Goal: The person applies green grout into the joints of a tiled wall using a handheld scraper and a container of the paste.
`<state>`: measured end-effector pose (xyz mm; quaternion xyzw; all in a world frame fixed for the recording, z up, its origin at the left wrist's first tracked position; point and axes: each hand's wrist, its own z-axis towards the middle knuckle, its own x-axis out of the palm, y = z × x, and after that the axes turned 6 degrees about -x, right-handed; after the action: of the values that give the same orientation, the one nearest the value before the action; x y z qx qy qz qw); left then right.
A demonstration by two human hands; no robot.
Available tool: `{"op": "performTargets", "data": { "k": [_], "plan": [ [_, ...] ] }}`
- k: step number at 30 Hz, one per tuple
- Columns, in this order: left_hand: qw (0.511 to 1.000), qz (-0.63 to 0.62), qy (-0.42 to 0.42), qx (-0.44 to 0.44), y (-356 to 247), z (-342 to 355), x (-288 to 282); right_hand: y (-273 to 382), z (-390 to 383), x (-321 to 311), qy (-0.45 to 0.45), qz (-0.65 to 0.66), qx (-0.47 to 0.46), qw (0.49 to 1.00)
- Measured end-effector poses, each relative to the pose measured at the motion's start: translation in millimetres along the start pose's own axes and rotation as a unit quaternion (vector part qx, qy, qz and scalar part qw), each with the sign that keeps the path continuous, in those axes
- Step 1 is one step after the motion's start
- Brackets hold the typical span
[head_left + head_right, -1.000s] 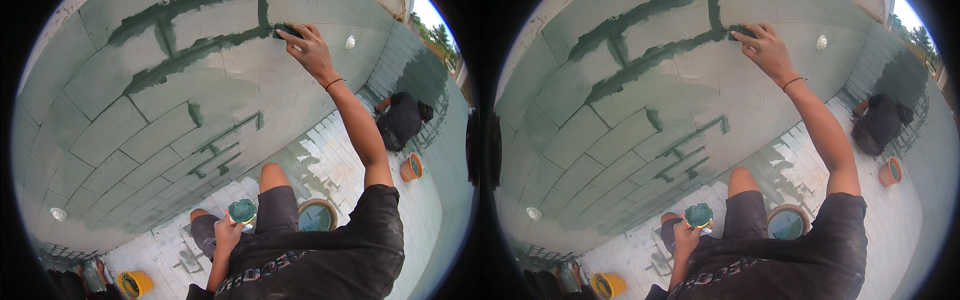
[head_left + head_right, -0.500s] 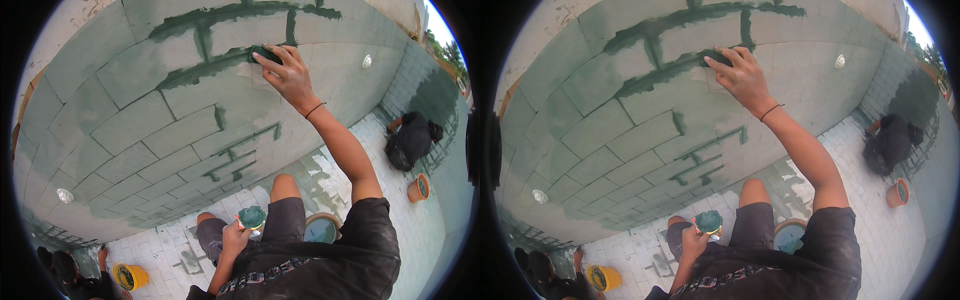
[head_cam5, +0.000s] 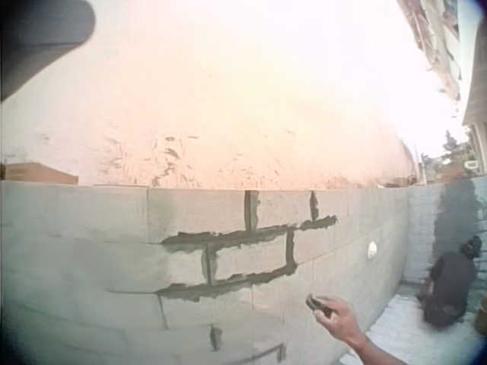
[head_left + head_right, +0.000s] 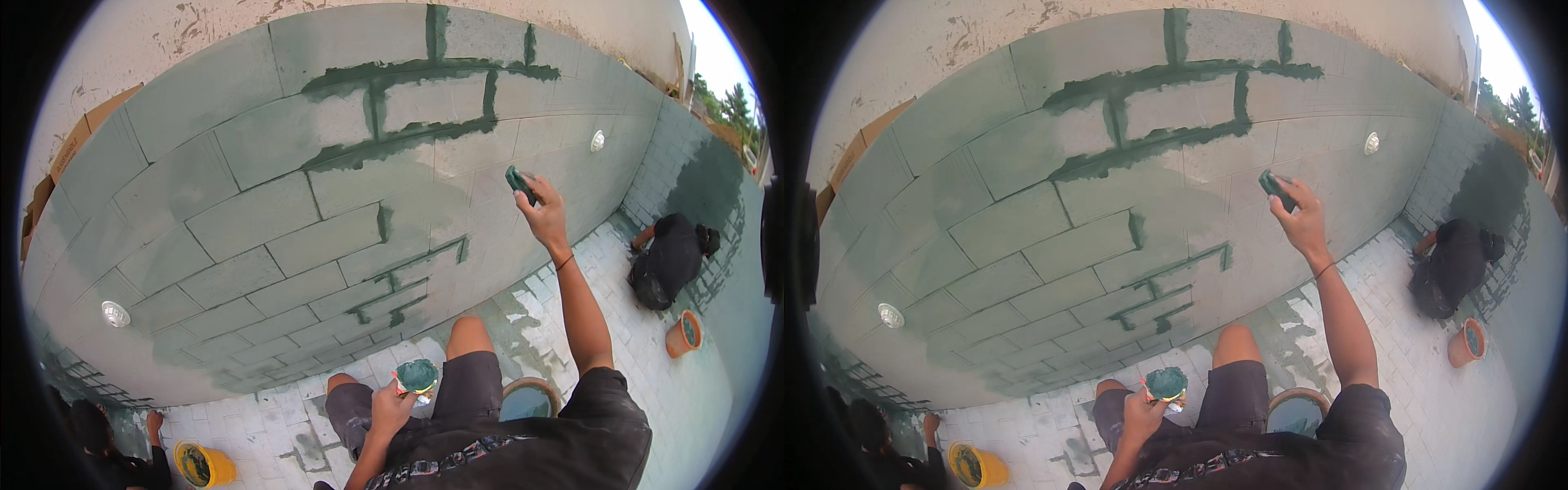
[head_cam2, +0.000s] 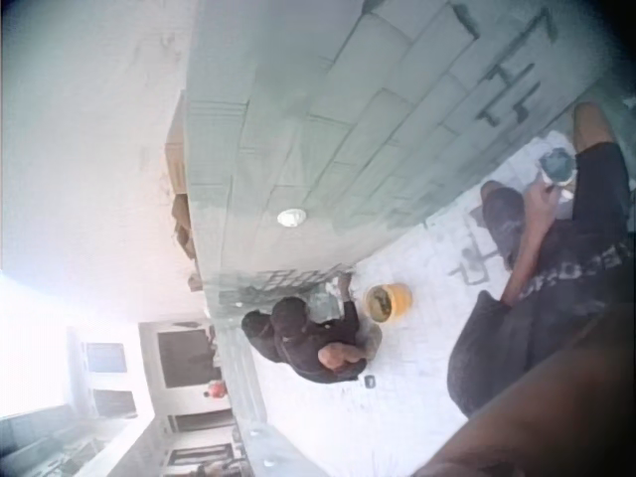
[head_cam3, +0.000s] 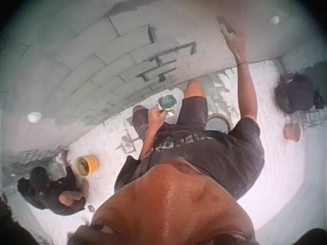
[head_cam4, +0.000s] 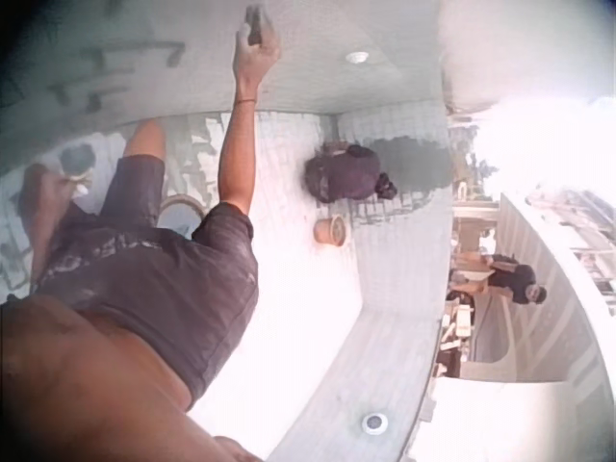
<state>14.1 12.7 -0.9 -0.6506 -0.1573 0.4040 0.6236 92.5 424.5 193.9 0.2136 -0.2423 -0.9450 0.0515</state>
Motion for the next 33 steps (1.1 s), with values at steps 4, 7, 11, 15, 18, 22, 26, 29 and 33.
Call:
{"op": "performTargets", "data": {
  "k": [4, 7, 11, 15, 18, 22, 26, 29, 33],
  "plan": [
    [0.999, 0.048, -0.009, -0.008, 13, -2, -1, 52, -132, 42, 0.172, 0.342, 0.195, 0.903],
    [0.999, 0.035, -0.01, -0.001, 5, -2, -6, 85, -202, 62, 0.209, 0.428, 0.263, 0.839],
    [0.997, -0.052, -0.048, -0.017, 31, -3, 4, 103, -242, 84, 0.137, 0.529, 0.426, 0.721],
    [0.995, -0.078, -0.009, -0.062, 29, 1, 12, 107, -262, 96, 0.107, 0.582, 0.453, 0.667],
    [0.995, -0.097, -0.003, -0.02, 24, 2, 19, 109, -271, 96, 0.114, 0.584, 0.456, 0.661],
    [0.992, -0.125, -0.013, -0.001, 39, 7, 29, 104, -267, 85, 0.155, 0.552, 0.424, 0.701],
    [0.997, -0.054, -0.059, 0.018, 42, 3, 17, 107, -231, 64, 0.273, 0.422, 0.281, 0.818],
    [0.993, 0.081, -0.06, 0.062, 51, 1, 8, 125, -192, 49, 0.357, 0.293, 0.171, 0.87],
    [0.983, 0.146, -0.053, 0.101, 34, 4, 2, 161, -163, 44, 0.443, 0.125, 0.073, 0.885]
  ]
}}
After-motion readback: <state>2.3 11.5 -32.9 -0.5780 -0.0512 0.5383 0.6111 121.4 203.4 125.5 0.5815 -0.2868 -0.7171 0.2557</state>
